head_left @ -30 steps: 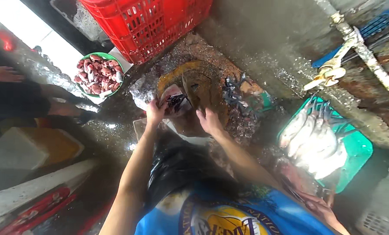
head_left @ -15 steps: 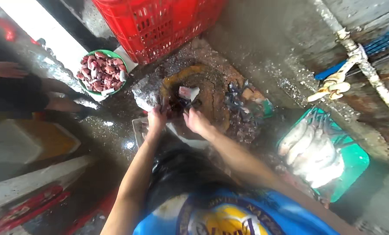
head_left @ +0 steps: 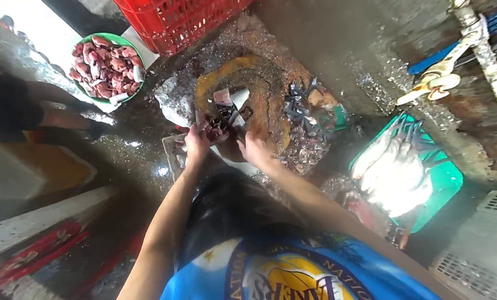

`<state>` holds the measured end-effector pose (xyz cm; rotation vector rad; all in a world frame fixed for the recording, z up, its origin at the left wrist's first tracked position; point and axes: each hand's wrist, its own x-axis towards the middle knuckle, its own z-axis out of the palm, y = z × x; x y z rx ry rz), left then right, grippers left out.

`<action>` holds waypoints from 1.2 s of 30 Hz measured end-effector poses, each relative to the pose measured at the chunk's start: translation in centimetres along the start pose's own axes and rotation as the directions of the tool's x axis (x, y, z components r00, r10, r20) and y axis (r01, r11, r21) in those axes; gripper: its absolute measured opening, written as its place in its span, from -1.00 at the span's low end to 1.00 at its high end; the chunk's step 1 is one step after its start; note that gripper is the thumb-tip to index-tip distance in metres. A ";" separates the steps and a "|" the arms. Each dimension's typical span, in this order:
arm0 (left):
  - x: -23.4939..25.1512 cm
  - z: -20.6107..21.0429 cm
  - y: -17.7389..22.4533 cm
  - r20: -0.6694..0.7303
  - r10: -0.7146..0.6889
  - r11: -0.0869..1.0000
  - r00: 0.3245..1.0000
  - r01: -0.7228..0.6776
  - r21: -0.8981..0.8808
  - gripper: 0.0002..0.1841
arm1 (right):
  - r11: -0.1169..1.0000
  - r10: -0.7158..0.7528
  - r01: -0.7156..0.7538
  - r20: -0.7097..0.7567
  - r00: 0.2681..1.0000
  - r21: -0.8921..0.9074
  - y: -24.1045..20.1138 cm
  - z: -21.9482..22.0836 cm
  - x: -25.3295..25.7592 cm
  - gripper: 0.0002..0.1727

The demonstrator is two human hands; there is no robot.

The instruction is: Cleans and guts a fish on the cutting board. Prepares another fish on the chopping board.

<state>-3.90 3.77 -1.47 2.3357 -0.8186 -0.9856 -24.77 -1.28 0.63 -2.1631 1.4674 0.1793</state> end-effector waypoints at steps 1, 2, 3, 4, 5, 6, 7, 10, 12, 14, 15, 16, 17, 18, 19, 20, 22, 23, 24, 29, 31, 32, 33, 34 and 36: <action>-0.2 0.0 0.2 0.004 -0.014 1.000 1.000 0.014 0.007 -0.67 | 0.999 0.038 -0.035 0.091 0.995 -0.033 0.3 0.7 0.3 -0.36; -0.4 -0.2 0.2 -0.008 -0.022 1.000 1.000 0.022 -0.002 -0.68 | 0.997 0.059 -0.053 0.138 0.989 -0.048 0.4 0.7 0.4 -0.36; -0.4 -0.4 0.3 -0.050 -0.017 0.998 0.999 0.014 -0.055 -0.70 | 0.997 0.060 -0.054 0.148 0.987 -0.046 0.5 0.2 0.9 -0.35; -0.6 -0.4 -0.1 -0.102 -0.001 0.988 0.995 -0.015 -0.156 -0.71 | 0.998 0.058 -0.054 0.140 0.988 -0.031 0.8 -0.1 1.0 -0.33; -1.5 -0.1 -0.8 -0.139 0.013 0.955 0.990 -0.054 -0.292 -0.72 | 0.997 0.072 -0.070 0.134 0.988 -0.021 1.4 -0.1 0.3 -0.32; -2.3 0.3 -1.2 -0.146 0.041 0.894 0.988 -0.102 -0.436 -0.71 | 0.996 0.092 -0.092 0.122 0.988 -0.013 2.0 -0.2 0.0 -0.31; -2.2 0.6 -1.2 -0.127 0.056 0.818 0.990 -0.118 -0.563 -0.68 | 0.993 0.118 -0.118 0.107 0.987 -0.003 2.4 -0.5 0.7 -0.30; -1.4 2.2 -1.7 0.045 0.015 0.724 0.999 0.020 -0.689 -0.54 | 0.973 0.222 -0.226 0.091 0.971 0.036 2.8 -0.8 1.3 -0.29; -0.1 2.8 -2.0 0.091 -0.025 0.797 0.996 0.075 -0.599 -0.52 | 0.963 0.237 -0.243 0.058 0.970 0.117 2.1 -1.8 1.3 -0.24; 0.9 2.5 -1.6 0.083 -0.037 0.882 0.996 0.072 -0.466 -0.55 | 0.956 0.228 -0.227 0.015 0.973 0.185 0.5 -4.2 0.7 -0.19; 1.4 2.3 -1.3 0.091 -0.055 0.903 0.994 0.088 -0.421 -0.55 | 0.957 0.215 -0.206 -0.025 0.976 0.203 -0.6 -5.8 0.5 -0.20; 1.8 2.2 -1.0 0.089 -0.067 0.912 0.994 0.097 -0.399 -0.56 | 0.961 0.189 -0.165 -0.091 0.978 0.221 -1.7 -7.3 0.3 -0.23; 2.1 2.2 -0.9 0.078 -0.072 0.919 0.994 0.097 -0.383 -0.61 | 0.964 0.137 -0.083 -0.202 0.970 0.251 -2.6 -8.5 0.1 -0.29; 2.5 2.2 -0.9 0.060 -0.068 0.927 0.996 0.086 -0.364 -0.66 | 0.957 0.072 0.029 -0.335 0.940 0.287 -3.3 -9.3 0.0 -0.35; 2.8 2.2 -0.9 0.050 -0.064 0.935 0.997 0.077 -0.347 -0.70 | 0.933 0.011 0.159 -0.468 0.884 0.323 -3.9 -9.7 0.0 -0.42; 2.8 2.1 -0.9 0.048 -0.059 0.934 0.997 0.072 -0.350 -0.71 | 0.896 -0.032 0.276 -0.569 0.822 0.347 -4.4 -9.6 0.1 -0.47; 2.4 2.2 -1.0 0.045 -0.042 0.928 0.998 0.056 -0.368 -0.73 | 0.871 -0.061 0.351 -0.633 0.772 0.343 -4.7 -6.8 0.5 -0.46; 2.1 2.2 -1.0 0.042 -0.039 0.925 0.998 0.052 -0.377 -0.74 | 0.908 -0.051 0.272 -0.561 0.826 0.319 -4.4 -4.3 0.9 -0.41; 1.7 2.3 -1.0 0.040 -0.036 0.919 0.999 0.049 -0.392 -0.74 | 0.949 -0.018 0.139 -0.394 0.919 0.281 -3.9 -1.8 1.3 -0.35; 0.7 2.6 -1.0 0.040 -0.084 0.874 0.996 0.093 -0.477 -0.72 | 0.976 0.078 -0.090 0.063 0.995 0.200 -4.6 -3.7 1.6 -0.30; -0.4 2.7 -1.5 0.055 -0.097 0.882 0.994 0.112 -0.457 -0.72 | 0.971 0.027 0.007 -0.139 0.990 0.239 -4.2 -4.3 -1.0 -0.38; -0.3 2.5 -1.3 0.050 -0.100 0.884 0.994 0.112 -0.454 -0.72 | 0.971 -0.003 0.060 -0.242 0.970 0.231 -3.6 -3.6 -1.3 -0.41; -0.4 2.3 -1.2 0.055 -0.105 0.872 0.993 0.118 -0.476 -0.72 | 0.975 -0.013 0.073 -0.272 0.962 0.211 -2.7 -1.9 -1.6 -0.42; -0.9 2.3 -1.3 0.070 -0.113 0.846 0.991 0.133 -0.517 -0.72 | 0.984 0.017 0.014 -0.170 0.985 0.179 -1.7 0.0 -2.1 -0.39; -1.3 2.2 -1.3 0.076 -0.115 0.788 0.990 0.138 -0.600 -0.74 | 0.989 0.104 -0.115 0.119 0.987 0.090 -0.6 1.9 -1.8 -0.36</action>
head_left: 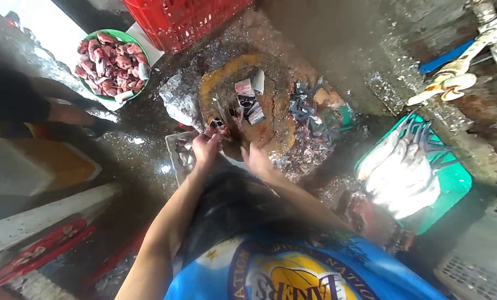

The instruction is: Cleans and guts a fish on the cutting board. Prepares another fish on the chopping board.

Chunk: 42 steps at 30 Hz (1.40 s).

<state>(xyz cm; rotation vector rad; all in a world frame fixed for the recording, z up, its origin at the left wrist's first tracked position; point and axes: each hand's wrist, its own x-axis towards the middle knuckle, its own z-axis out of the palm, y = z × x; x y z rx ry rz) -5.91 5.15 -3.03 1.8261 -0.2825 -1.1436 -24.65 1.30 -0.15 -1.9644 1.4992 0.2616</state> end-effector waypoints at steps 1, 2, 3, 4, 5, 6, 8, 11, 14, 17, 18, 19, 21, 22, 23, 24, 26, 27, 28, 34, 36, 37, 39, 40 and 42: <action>-0.2 -0.1 0.0 -0.016 0.030 1.000 0.999 -0.030 -0.002 -0.75 | 0.999 0.033 -0.033 0.073 0.997 -0.003 -0.1 -0.5 0.2 -0.36; -0.2 -0.2 0.1 -0.045 0.091 0.995 0.995 -0.089 0.044 -0.76 | 0.998 0.050 -0.053 0.101 0.994 0.024 -0.3 -1.6 0.3 -0.33; -0.5 -0.3 0.2 -0.064 0.183 0.975 0.981 -0.173 0.138 -0.76 | 0.995 0.064 -0.070 0.083 0.994 0.074 -0.4 -2.9 -0.1 -0.29; -1.2 -0.3 0.4 -0.034 0.292 0.928 0.956 -0.274 0.252 -0.74 | 0.989 0.073 -0.073 0.005 0.997 0.131 0.1 -3.7 -1.2 -0.28; -1.8 0.0 1.2 0.042 0.394 0.848 0.918 -0.381 0.369 -0.70 | 0.982 0.073 -0.048 -0.132 0.989 0.181 1.0 -4.3 -2.0 -0.29; -1.8 1.0 2.5 0.119 0.438 0.759 0.891 -0.437 0.482 -0.60 | 0.976 0.080 -0.017 -0.287 0.955 0.216 2.3 -4.7 -2.2 -0.30; -1.1 4.1 4.7 0.223 0.354 0.598 0.908 -0.403 0.693 -0.26 | 0.969 0.164 -0.059 -0.452 0.877 0.238 5.7 -4.6 -2.2 -0.25; 1.0 8.6 4.3 0.300 0.282 0.249 0.911 -0.371 0.895 0.01 | 0.936 0.350 -0.320 -0.324 0.879 0.144 9.9 -3.2 -1.2 -0.23; 2.8 9.0 5.7 0.311 0.238 0.086 0.920 -0.339 0.937 -0.01 | 0.927 0.374 -0.367 -0.238 0.896 0.075 10.2 -3.6 -0.4 -0.27; 3.4 4.1 7.0 0.335 0.256 0.193 0.907 -0.387 0.902 -0.25 | 0.924 0.381 -0.372 -0.250 0.890 0.085 10.0 -3.6 -0.6 -0.28; 3.4 1.7 6.7 0.362 0.272 0.249 0.892 -0.428 0.868 -0.32 | 0.924 0.381 -0.371 -0.260 0.887 0.086 10.1 -3.4 -0.7 -0.28; 2.9 -0.8 5.9 0.387 0.292 0.297 0.875 -0.467 0.833 -0.36 | 0.923 0.385 -0.374 -0.263 0.885 0.093 10.2 -3.4 -0.6 -0.27; 1.8 -4.6 3.8 0.381 0.319 0.367 0.868 -0.484 0.794 -0.29 | 0.919 0.394 -0.377 -0.267 0.879 0.115 10.3 -3.3 -0.3 -0.27; 1.3 -5.2 3.0 0.357 0.339 0.391 0.870 -0.476 0.788 -0.23 | 0.916 0.402 -0.384 -0.265 0.876 0.119 10.3 -3.2 -0.2 -0.27; 1.0 -4.9 2.5 0.333 0.381 0.397 0.862 -0.478 0.784 -0.18 | 0.912 0.410 -0.393 -0.257 0.875 0.118 10.3 -3.2 -0.3 -0.27; 1.0 -3.8 2.7 0.333 0.441 0.387 0.833 -0.511 0.767 -0.19 | 0.910 0.415 -0.399 -0.254 0.874 0.114 10.3 -3.2 -0.3 -0.28; 2.2 0.3 5.3 0.470 0.535 0.266 0.702 -0.669 0.694 -0.29 | 0.907 0.421 -0.403 -0.238 0.876 0.120 10.2 -3.5 -0.1 -0.29; 3.5 2.7 7.1 0.577 0.532 0.174 0.620 -0.747 0.642 -0.31 | 0.904 0.427 -0.408 -0.220 0.877 0.125 10.3 -3.6 -0.1 -0.29; 5.0 5.1 8.9 0.683 0.470 0.084 0.559 -0.799 0.596 -0.27 | 0.902 0.431 -0.410 -0.206 0.879 0.137 10.4 -3.6 -0.2 -0.30; 11.5 9.6 13.5 0.796 0.151 -0.161 0.586 -0.780 0.605 -0.22 | 0.900 0.423 -0.384 -0.191 0.886 0.208 10.8 -3.5 -0.2 -0.35; 10.1 7.3 12.0 0.714 0.166 -0.062 0.681 -0.715 0.696 -0.47 | 0.899 0.432 -0.409 -0.168 0.886 0.155 10.2 -4.3 -0.3 -0.32; 9.0 5.9 10.5 0.658 0.172 0.040 0.733 -0.672 0.739 -0.53 | 0.902 0.426 -0.405 -0.166 0.889 0.147 9.5 -5.0 -0.4 -0.31; 7.4 3.5 7.9 0.531 0.208 0.307 0.821 -0.570 0.762 -0.58 | 0.906 0.402 -0.364 -0.169 0.900 0.216 7.2 -7.2 -0.3 -0.30; 6.6 2.5 6.8 0.450 0.234 0.442 0.862 -0.507 0.740 -0.60 | 0.914 0.370 -0.318 -0.193 0.909 0.253 5.7 -8.1 -0.6 -0.29; 5.5 1.2 5.5 0.252 0.258 0.664 0.933 -0.360 0.655 -0.56 | 0.957 0.192 -0.079 -0.407 0.893 0.280 2.7 -9.6 -1.0 -0.34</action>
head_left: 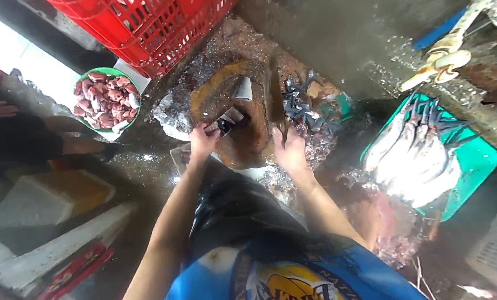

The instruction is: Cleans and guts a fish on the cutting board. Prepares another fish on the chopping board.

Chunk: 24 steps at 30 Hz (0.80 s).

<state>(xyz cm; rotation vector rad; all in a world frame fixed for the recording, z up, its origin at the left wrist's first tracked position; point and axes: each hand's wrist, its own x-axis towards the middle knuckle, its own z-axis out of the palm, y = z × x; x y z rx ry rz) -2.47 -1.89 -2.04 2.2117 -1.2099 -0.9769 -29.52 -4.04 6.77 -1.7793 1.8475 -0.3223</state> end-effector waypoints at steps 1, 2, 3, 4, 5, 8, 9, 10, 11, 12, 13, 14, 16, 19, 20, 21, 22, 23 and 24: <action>-0.5 0.0 -0.5 -0.046 -0.078 0.994 0.996 0.075 -0.080 -0.53 | 0.986 -0.135 0.145 -0.116 0.984 0.080 -1.4 0.1 0.1 -0.40; -1.1 0.0 -0.9 -0.066 -0.152 0.981 0.986 0.142 -0.134 -0.50 | 0.948 -0.233 0.268 -0.203 0.951 0.170 -2.7 0.7 0.1 -0.44; -1.4 0.0 -1.2 -0.070 -0.217 0.964 0.974 0.202 -0.174 -0.50 | 0.903 -0.295 0.354 -0.247 0.923 0.245 -3.7 1.8 0.2 -0.45; -1.5 0.1 -1.5 -0.073 -0.257 0.948 0.964 0.237 -0.211 -0.52 | 0.888 -0.328 0.385 -0.239 0.914 0.251 -4.2 3.3 0.1 -0.43; -1.6 0.1 -1.7 -0.073 -0.275 0.937 0.959 0.250 -0.245 -0.55 | 0.911 -0.347 0.375 -0.171 0.922 0.172 -4.3 5.1 -0.1 -0.39; -2.1 0.4 -1.9 -0.078 -0.254 0.930 0.964 0.222 -0.293 -0.59 | 0.951 -0.096 0.192 0.361 0.928 -0.241 -4.4 9.5 0.8 -0.32; -2.1 0.5 -2.0 -0.080 -0.237 0.933 0.968 0.203 -0.298 -0.60 | 0.942 -0.042 0.181 0.434 0.900 -0.284 -4.7 9.6 1.1 -0.32; -2.0 0.4 -2.2 -0.077 -0.230 0.934 0.970 0.198 -0.298 -0.61 | 0.947 -0.038 0.175 0.446 0.894 -0.269 -5.1 9.1 1.3 -0.32; -1.9 0.4 -2.5 -0.066 -0.232 0.930 0.970 0.202 -0.307 -0.62 | 0.955 -0.034 0.159 0.442 0.896 -0.249 -5.6 8.1 1.5 -0.30; -2.4 0.5 -3.0 -0.053 -0.239 0.922 0.969 0.210 -0.326 -0.62 | 0.958 -0.023 0.139 0.418 0.908 -0.250 -5.7 7.1 1.5 -0.29; -3.0 0.4 -3.5 -0.042 -0.250 0.906 0.967 0.219 -0.362 -0.63 | 0.963 -0.033 0.127 0.360 0.932 -0.239 -5.5 6.2 1.4 -0.27; -3.6 0.1 -3.9 -0.046 -0.262 0.885 0.964 0.222 -0.409 -0.63 | 0.962 -0.057 0.129 0.284 0.957 -0.242 -4.9 5.6 1.8 -0.28; -5.5 -0.6 -5.4 -0.066 -0.299 0.826 0.952 0.224 -0.517 -0.66 | 0.941 -0.057 0.124 0.211 0.976 -0.316 -3.2 5.5 3.1 -0.30; -8.2 -0.9 -9.3 -0.012 -0.419 0.729 0.908 0.328 -0.601 -0.59 | 0.900 -0.059 0.179 0.296 0.953 -0.397 -0.7 6.7 2.6 -0.36; -8.9 -1.1 -10.0 0.056 -0.470 0.654 0.881 0.390 -0.648 -0.57 | 0.893 -0.058 0.210 0.360 0.931 -0.398 -0.6 7.0 1.5 -0.34; -9.7 -1.2 -10.4 0.138 -0.495 0.569 0.858 0.441 -0.695 -0.53 | 0.892 -0.077 0.252 0.423 0.903 -0.376 -0.7 7.3 0.1 -0.33; -10.3 -1.5 -10.8 0.215 -0.496 0.494 0.842 0.476 -0.728 -0.45 | 0.895 -0.114 0.297 0.476 0.872 -0.331 -0.7 7.8 -1.3 -0.33; -10.7 -1.7 -11.1 0.272 -0.477 0.434 0.836 0.493 -0.754 -0.36 | 0.902 -0.154 0.334 0.518 0.841 -0.275 -0.7 8.5 -2.6 -0.32; -10.8 -1.7 -11.5 0.303 -0.458 0.387 0.836 0.494 -0.778 -0.29 | 0.906 -0.200 0.363 0.536 0.820 -0.217 -0.6 9.1 -3.6 -0.32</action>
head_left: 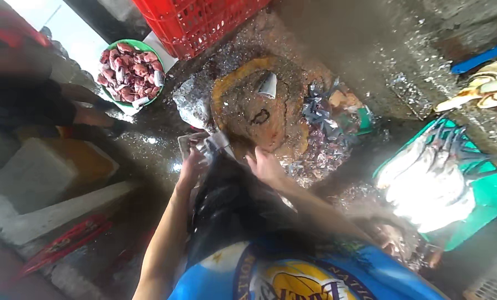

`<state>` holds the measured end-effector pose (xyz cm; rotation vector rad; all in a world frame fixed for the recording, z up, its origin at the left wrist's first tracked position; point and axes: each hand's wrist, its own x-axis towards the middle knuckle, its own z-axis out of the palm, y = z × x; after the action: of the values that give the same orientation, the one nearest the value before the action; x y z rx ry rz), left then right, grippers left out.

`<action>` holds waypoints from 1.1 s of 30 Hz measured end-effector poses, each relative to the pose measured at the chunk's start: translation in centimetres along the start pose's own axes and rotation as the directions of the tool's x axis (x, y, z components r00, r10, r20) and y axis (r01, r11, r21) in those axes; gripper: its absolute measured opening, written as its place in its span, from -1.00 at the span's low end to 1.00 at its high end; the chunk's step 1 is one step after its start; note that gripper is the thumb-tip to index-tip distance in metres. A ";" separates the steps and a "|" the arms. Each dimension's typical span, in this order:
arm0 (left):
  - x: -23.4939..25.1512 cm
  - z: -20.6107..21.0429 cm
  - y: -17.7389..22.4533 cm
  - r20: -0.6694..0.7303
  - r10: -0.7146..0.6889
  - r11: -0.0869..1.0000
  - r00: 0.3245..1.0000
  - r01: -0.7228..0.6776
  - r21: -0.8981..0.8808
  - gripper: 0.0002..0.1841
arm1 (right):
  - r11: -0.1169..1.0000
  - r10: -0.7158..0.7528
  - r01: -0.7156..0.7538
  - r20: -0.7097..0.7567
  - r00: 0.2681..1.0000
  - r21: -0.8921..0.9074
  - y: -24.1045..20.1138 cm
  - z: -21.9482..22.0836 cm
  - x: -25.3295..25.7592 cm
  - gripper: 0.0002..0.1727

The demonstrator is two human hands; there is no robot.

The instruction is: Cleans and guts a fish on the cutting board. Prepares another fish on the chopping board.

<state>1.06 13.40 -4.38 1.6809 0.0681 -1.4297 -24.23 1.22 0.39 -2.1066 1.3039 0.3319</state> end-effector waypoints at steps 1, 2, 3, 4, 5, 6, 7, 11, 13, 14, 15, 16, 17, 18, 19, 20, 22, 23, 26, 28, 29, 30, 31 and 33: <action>0.3 -0.2 -0.3 0.003 -0.002 0.999 1.000 0.002 -0.033 -0.26 | 0.999 -0.020 0.020 -0.003 1.000 0.044 -0.3 0.7 -0.5 -0.32; 0.7 -0.5 -0.8 -0.045 0.007 1.000 0.999 -0.008 -0.010 -0.28 | 0.995 -0.017 0.021 -0.040 0.999 0.099 -0.2 1.0 -1.0 -0.32; 1.2 -0.9 -1.2 -0.145 0.039 0.994 0.989 -0.023 0.109 -0.33 | 0.988 0.007 0.012 -0.119 0.993 0.157 0.0 0.9 -1.7 -0.33; 1.7 -1.2 -1.5 -0.279 0.132 0.945 0.951 -0.035 0.326 -0.38 | 0.977 0.048 0.000 -0.214 0.976 0.215 0.4 0.2 -2.5 -0.34; 1.9 -1.4 -1.2 -0.357 0.268 0.838 0.895 -0.034 0.544 -0.44 | 0.965 0.087 0.008 -0.350 0.933 0.262 1.3 -0.7 -3.2 -0.36; 1.8 -1.3 -0.7 -0.346 0.395 0.733 0.851 -0.065 0.677 -0.45 | 0.958 0.130 0.019 -0.494 0.859 0.286 2.7 -1.5 -3.9 -0.38; 1.6 -0.4 0.2 -0.295 0.496 0.656 0.817 -0.130 0.744 -0.46 | 0.950 0.194 0.000 -0.595 0.780 0.311 4.5 -2.2 -4.4 -0.38; 0.3 9.9 5.9 0.103 0.674 0.431 0.731 -0.503 0.750 -0.54 | 0.828 0.555 -0.417 -0.445 0.703 0.375 12.1 -1.6 -4.2 -0.31; 1.2 17.0 9.3 0.266 0.636 0.287 0.725 -0.541 0.790 -0.46 | 0.738 0.664 -0.608 -0.152 0.732 0.294 15.1 0.1 -2.8 -0.29; 2.4 20.5 10.8 0.297 0.609 0.221 0.735 -0.517 0.827 -0.38 | 0.719 0.681 -0.627 -0.123 0.722 0.298 15.9 1.2 -2.4 -0.29; 3.9 23.5 11.7 0.306 0.593 0.167 0.745 -0.486 0.858 -0.28 | 0.712 0.691 -0.638 -0.133 0.710 0.292 16.2 2.2 -2.5 -0.28; 5.3 26.1 12.4 0.299 0.568 0.135 0.766 -0.446 0.885 -0.19 | 0.713 0.694 -0.637 -0.163 0.701 0.292 16.0 2.8 -2.8 -0.27; 6.5 28.1 12.9 0.288 0.548 0.106 0.785 -0.407 0.907 -0.14 | 0.715 0.694 -0.627 -0.199 0.692 0.311 15.5 3.1 -3.1 -0.26; 7.3 29.5 13.2 0.285 0.535 0.058 0.795 -0.371 0.927 -0.13 | 0.714 0.694 -0.610 -0.238 0.679 0.342 14.9 3.2 -3.5 -0.25; 7.8 30.5 13.3 0.286 0.528 0.007 0.800 -0.341 0.940 -0.16 | 0.716 0.693 -0.594 -0.276 0.666 0.366 14.3 3.2 -4.0 -0.26; 8.1 31.0 13.3 0.288 0.522 -0.029 0.803 -0.321 0.947 -0.19 | 0.723 0.687 -0.573 -0.314 0.655 0.386 13.8 3.2 -4.4 -0.26; 8.0 31.0 13.3 0.336 0.488 -0.071 0.806 -0.346 0.935 -0.29 | 0.751 0.656 -0.510 -0.394 0.643 0.418 13.2 2.7 -5.1 -0.27; 7.6 30.6 13.3 0.396 0.464 -0.105 0.793 -0.395 0.913 -0.36 | 0.763 0.642 -0.476 -0.425 0.639 0.437 12.9 2.2 -5.4 -0.28; 5.4 26.6 13.3 0.652 0.400 -0.331 0.644 -0.563 0.758 -0.52 | 0.817 0.565 -0.345 -0.522 0.639 0.462 11.5 -0.5 -6.1 -0.30; 4.7 21.6 11.6 0.775 0.413 -0.419 0.479 -0.655 0.629 -0.55 | 0.850 0.500 -0.244 -0.573 0.649 0.466 10.3 -1.6 -6.1 -0.29; 4.8 18.9 10.3 0.798 0.455 -0.403 0.396 -0.707 0.581 -0.60 | 0.859 0.473 -0.211 -0.569 0.673 0.466 9.8 -1.8 -5.7 -0.30; 5.0 16.7 8.9 0.788 0.504 -0.353 0.354 -0.748 0.562 -0.63 | 0.868 0.449 -0.207 -0.539 0.713 0.450 9.5 -1.6 -4.9 -0.33; 5.2 14.8 7.5 0.746 0.548 -0.265 0.379 -0.767 0.585 -0.64 | 0.871 0.440 -0.244 -0.455 0.774 0.426 9.2 -1.5 -4.1 -0.33; 5.0 12.4 5.8 0.605 0.616 -0.062 0.504 -0.735 0.675 -0.71 | 0.866 0.457 -0.390 -0.179 0.871 0.313 8.3 -1.9 -2.2 -0.31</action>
<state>-3.56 -0.43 -4.14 1.8869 -1.7926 -0.6180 -32.70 -1.00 -0.22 -1.6548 1.8579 0.0633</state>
